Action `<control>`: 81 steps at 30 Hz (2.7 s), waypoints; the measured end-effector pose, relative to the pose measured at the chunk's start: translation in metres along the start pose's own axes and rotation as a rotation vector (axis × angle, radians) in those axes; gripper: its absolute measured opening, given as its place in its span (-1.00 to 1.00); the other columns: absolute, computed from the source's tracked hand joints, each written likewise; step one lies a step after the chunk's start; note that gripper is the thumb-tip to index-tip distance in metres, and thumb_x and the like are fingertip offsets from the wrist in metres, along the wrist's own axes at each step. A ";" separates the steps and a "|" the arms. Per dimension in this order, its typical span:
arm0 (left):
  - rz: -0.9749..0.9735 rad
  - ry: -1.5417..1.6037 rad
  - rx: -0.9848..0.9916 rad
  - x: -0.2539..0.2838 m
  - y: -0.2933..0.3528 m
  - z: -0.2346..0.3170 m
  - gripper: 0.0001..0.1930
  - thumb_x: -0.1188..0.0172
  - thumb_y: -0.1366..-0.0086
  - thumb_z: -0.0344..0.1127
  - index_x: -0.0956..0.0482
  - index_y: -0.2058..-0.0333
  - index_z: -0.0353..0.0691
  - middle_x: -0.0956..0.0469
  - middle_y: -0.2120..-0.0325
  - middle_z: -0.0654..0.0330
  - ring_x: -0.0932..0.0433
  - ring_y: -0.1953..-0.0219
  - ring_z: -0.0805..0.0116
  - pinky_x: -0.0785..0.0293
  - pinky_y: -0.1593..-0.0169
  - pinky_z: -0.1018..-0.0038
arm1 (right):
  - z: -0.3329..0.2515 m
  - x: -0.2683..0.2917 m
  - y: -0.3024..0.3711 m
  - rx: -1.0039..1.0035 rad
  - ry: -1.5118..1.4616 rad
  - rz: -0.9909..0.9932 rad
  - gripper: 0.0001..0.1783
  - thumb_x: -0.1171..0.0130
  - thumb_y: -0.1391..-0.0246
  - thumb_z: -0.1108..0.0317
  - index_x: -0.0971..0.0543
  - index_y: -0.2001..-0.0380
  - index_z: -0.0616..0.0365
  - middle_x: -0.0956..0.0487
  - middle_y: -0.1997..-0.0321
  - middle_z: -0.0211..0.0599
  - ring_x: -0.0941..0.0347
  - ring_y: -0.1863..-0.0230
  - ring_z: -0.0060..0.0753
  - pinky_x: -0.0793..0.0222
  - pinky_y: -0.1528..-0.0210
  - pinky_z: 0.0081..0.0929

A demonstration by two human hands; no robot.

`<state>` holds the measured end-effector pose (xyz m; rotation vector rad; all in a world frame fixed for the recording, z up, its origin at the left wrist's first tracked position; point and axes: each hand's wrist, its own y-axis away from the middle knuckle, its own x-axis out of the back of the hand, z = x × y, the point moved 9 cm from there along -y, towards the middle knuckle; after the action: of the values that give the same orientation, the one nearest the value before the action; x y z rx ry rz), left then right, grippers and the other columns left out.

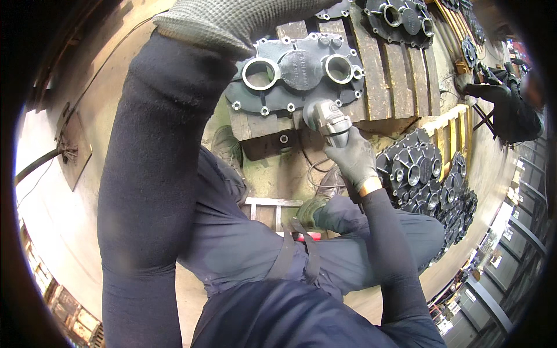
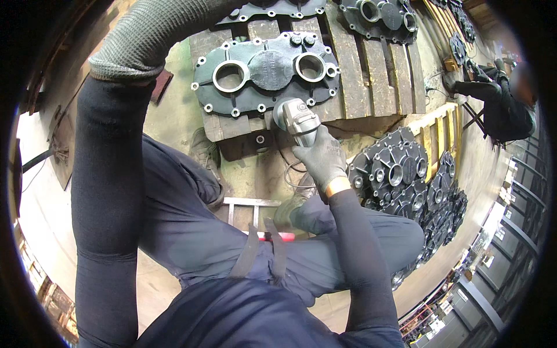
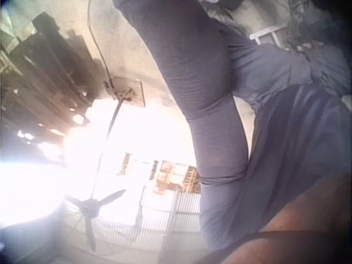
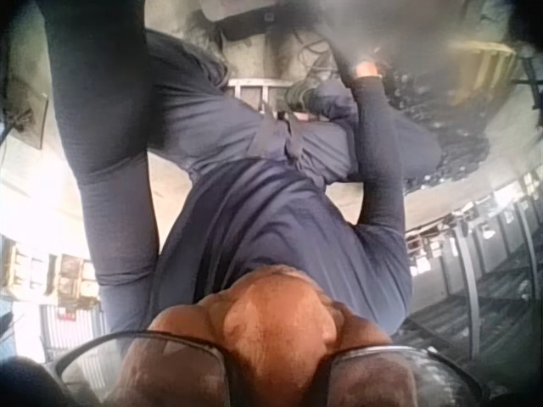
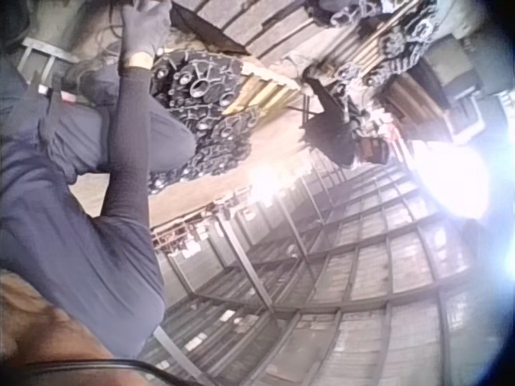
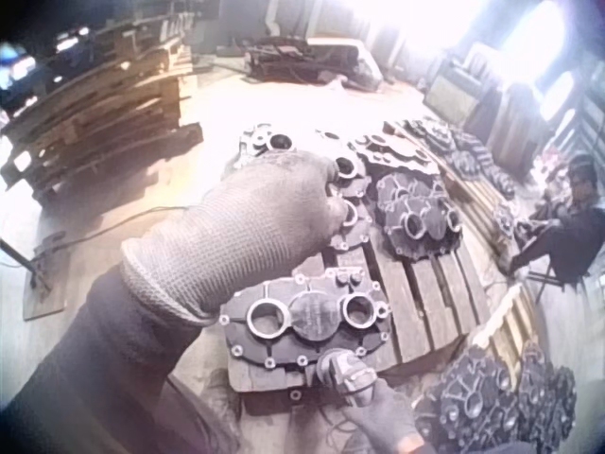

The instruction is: The person sits on the floor and uses a handheld angle grinder to smooth the surfaces of metal engine parts. They handle multiple parts one at a time, repositioning them on a wooden pallet and grinding different areas before moving to the next part.

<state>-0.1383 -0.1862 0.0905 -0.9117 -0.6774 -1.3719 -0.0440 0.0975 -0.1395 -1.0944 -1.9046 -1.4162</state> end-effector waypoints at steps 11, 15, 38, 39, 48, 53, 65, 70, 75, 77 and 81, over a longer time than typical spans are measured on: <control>0.120 -0.253 -0.279 -0.003 0.003 0.013 -0.75 -0.11 -0.34 -0.36 -0.64 0.30 -0.48 -0.65 0.31 -0.19 -0.69 0.20 -0.06 -0.63 0.04 0.16 | 0.009 0.003 0.000 -0.003 0.045 0.029 -0.23 -0.44 0.19 -0.12 -0.54 0.07 0.32 -0.68 0.17 0.28 -0.63 0.05 0.28 -0.49 -0.07 0.00; 0.082 -0.171 -0.227 0.001 0.007 0.014 -0.75 -0.11 -0.34 -0.36 -0.64 0.31 -0.48 -0.65 0.31 -0.19 -0.69 0.20 -0.06 -0.63 0.04 0.16 | 0.017 0.000 0.015 -0.071 0.133 -0.010 -0.25 -0.43 0.19 -0.09 -0.56 0.06 0.30 -0.67 0.12 0.26 -0.63 0.01 0.23 -0.49 -0.08 -0.02; 0.064 -0.077 -0.192 0.015 0.015 -0.001 -0.76 -0.11 -0.33 -0.37 -0.64 0.32 -0.48 -0.64 0.32 -0.19 -0.69 0.21 -0.05 -0.63 0.05 0.17 | -0.047 -0.023 0.005 0.096 0.142 -0.064 -0.33 -0.40 0.15 0.03 -0.55 0.04 0.30 -0.68 0.15 0.22 -0.64 0.07 0.25 -0.52 -0.02 -0.01; 0.069 -0.075 -0.192 0.016 0.015 -0.001 -0.76 -0.11 -0.33 -0.37 -0.64 0.32 -0.48 -0.64 0.32 -0.19 -0.69 0.22 -0.05 -0.63 0.05 0.17 | -0.047 -0.022 0.007 0.098 0.139 -0.064 -0.33 -0.40 0.15 0.03 -0.55 0.04 0.31 -0.68 0.15 0.22 -0.64 0.07 0.26 -0.51 -0.02 -0.01; 0.076 -0.067 -0.190 0.022 0.021 -0.006 -0.77 -0.11 -0.33 -0.38 -0.64 0.32 -0.48 -0.64 0.33 -0.19 -0.69 0.22 -0.05 -0.63 0.06 0.17 | -0.045 -0.022 0.011 0.116 0.134 -0.022 -0.36 -0.42 0.13 -0.01 -0.54 0.14 0.31 -0.67 0.19 0.24 -0.62 0.09 0.28 -0.49 0.00 0.01; 0.076 -0.067 -0.191 0.025 0.024 -0.007 -0.77 -0.11 -0.33 -0.38 -0.64 0.32 -0.48 -0.64 0.33 -0.19 -0.69 0.22 -0.05 -0.63 0.06 0.17 | -0.041 -0.026 0.029 0.113 0.130 -0.049 -0.38 -0.41 0.13 0.04 -0.52 0.09 0.25 -0.67 0.16 0.20 -0.63 0.10 0.24 -0.51 -0.01 0.02; 0.079 -0.063 -0.184 0.028 0.027 -0.013 -0.77 -0.11 -0.32 -0.39 -0.64 0.33 -0.48 -0.64 0.34 -0.19 -0.69 0.23 -0.04 -0.63 0.07 0.18 | -0.077 -0.045 0.024 0.249 0.134 -0.102 -0.36 -0.45 0.12 0.07 -0.50 0.04 0.21 -0.69 0.15 0.10 -0.64 0.07 0.19 -0.52 0.00 -0.01; 0.079 -0.062 -0.173 0.030 0.029 -0.018 -0.78 -0.11 -0.32 -0.40 -0.64 0.33 -0.48 -0.64 0.34 -0.19 -0.69 0.23 -0.04 -0.63 0.07 0.18 | -0.091 -0.049 0.021 0.219 0.145 -0.128 -0.34 -0.46 0.15 0.06 -0.53 0.02 0.21 -0.68 0.16 0.15 -0.63 0.07 0.23 -0.51 0.00 0.01; 0.084 -0.054 -0.174 0.033 0.031 -0.021 -0.78 -0.11 -0.32 -0.40 -0.64 0.33 -0.48 -0.64 0.34 -0.19 -0.69 0.24 -0.04 -0.63 0.07 0.18 | -0.090 -0.050 0.014 0.224 0.153 -0.094 -0.32 -0.46 0.16 0.06 -0.52 0.02 0.23 -0.68 0.16 0.16 -0.62 0.07 0.25 -0.50 0.00 0.02; 0.086 -0.055 -0.172 0.034 0.033 -0.022 -0.78 -0.11 -0.32 -0.40 -0.64 0.33 -0.47 -0.64 0.34 -0.19 -0.69 0.24 -0.04 -0.63 0.08 0.19 | -0.089 -0.049 0.019 0.246 0.133 -0.100 -0.33 -0.46 0.16 0.06 -0.53 0.02 0.23 -0.68 0.17 0.16 -0.62 0.07 0.25 -0.50 0.00 0.02; 0.086 -0.049 -0.172 0.036 0.033 -0.023 -0.78 -0.11 -0.32 -0.40 -0.64 0.34 -0.47 -0.64 0.34 -0.19 -0.69 0.24 -0.04 -0.63 0.08 0.19 | -0.085 -0.052 0.024 0.228 0.116 -0.102 -0.34 -0.46 0.16 0.04 -0.54 0.06 0.25 -0.67 0.18 0.18 -0.63 0.09 0.26 -0.51 0.01 0.01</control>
<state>-0.1042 -0.2259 0.1042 -1.1020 -0.5566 -1.3489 -0.0005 0.0043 -0.1408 -0.8014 -2.0039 -1.2487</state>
